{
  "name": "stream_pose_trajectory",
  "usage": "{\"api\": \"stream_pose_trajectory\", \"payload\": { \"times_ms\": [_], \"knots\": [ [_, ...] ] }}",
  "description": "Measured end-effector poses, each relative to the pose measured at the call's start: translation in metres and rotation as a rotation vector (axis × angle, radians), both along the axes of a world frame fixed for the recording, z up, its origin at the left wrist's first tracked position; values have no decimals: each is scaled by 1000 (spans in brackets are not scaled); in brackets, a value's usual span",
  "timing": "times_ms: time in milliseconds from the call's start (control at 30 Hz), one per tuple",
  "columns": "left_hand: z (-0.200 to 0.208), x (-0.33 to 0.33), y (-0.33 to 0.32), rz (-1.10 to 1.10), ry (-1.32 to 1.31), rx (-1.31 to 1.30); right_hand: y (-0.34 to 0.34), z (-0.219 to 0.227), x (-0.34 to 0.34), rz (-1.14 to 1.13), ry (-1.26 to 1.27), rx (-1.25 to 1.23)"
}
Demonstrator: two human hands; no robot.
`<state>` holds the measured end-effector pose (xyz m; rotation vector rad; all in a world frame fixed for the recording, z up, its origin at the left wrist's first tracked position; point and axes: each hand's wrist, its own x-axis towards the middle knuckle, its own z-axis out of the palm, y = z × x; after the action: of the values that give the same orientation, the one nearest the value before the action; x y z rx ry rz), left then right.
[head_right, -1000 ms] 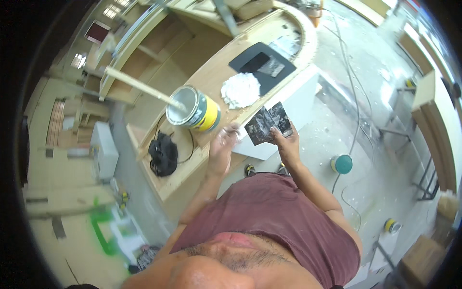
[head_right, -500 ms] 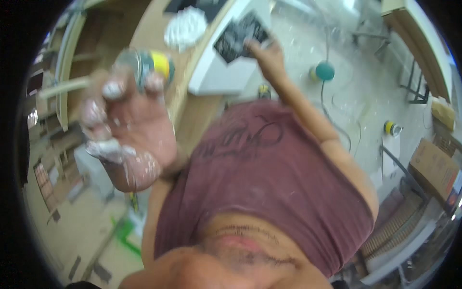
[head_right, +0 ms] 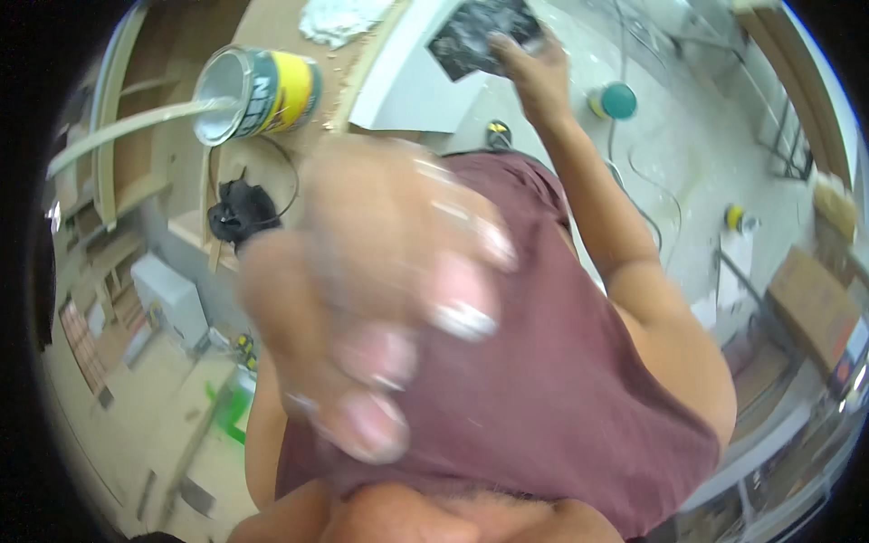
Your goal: The person takes putty from a container using putty knives and repeatedly applies and smooths the compound onto the wooden structure.
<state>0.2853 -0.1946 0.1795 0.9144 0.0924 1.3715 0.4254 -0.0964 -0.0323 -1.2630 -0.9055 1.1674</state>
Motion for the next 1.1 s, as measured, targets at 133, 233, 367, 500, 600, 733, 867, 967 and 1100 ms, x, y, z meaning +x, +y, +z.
{"api": "stream_pose_trajectory", "payload": {
  "times_ms": [133, 233, 367, 500, 600, 733, 867, 967, 1100],
  "knots": [
    [11, -6, 5, -265, -138, -177, -6, 8, 2, -69, 199, 35],
    [26, -25, 23, -456, 75, -127, -14, 13, 9, -81, 104, -12],
    [43, -29, 24, -407, 4, -13, -26, 38, 8, -112, 108, -32],
    [34, -44, 50, -573, -76, -15, -11, 14, -5, -34, 36, -94],
    [30, -58, 50, -661, -88, 28, -11, 16, -15, -80, 163, -54],
    [-13, -94, 66, -653, 18, 352, -11, 21, -19, -169, 121, -2],
    [-124, -159, 51, -211, 627, -199, -25, 11, -16, -250, 98, 33],
    [-289, -206, 32, -134, 1029, -643, -31, 4, -15, -309, 59, -4],
    [-444, -255, -33, -35, 1425, -348, -14, -12, 0, -404, -438, 91]
  ]
}}
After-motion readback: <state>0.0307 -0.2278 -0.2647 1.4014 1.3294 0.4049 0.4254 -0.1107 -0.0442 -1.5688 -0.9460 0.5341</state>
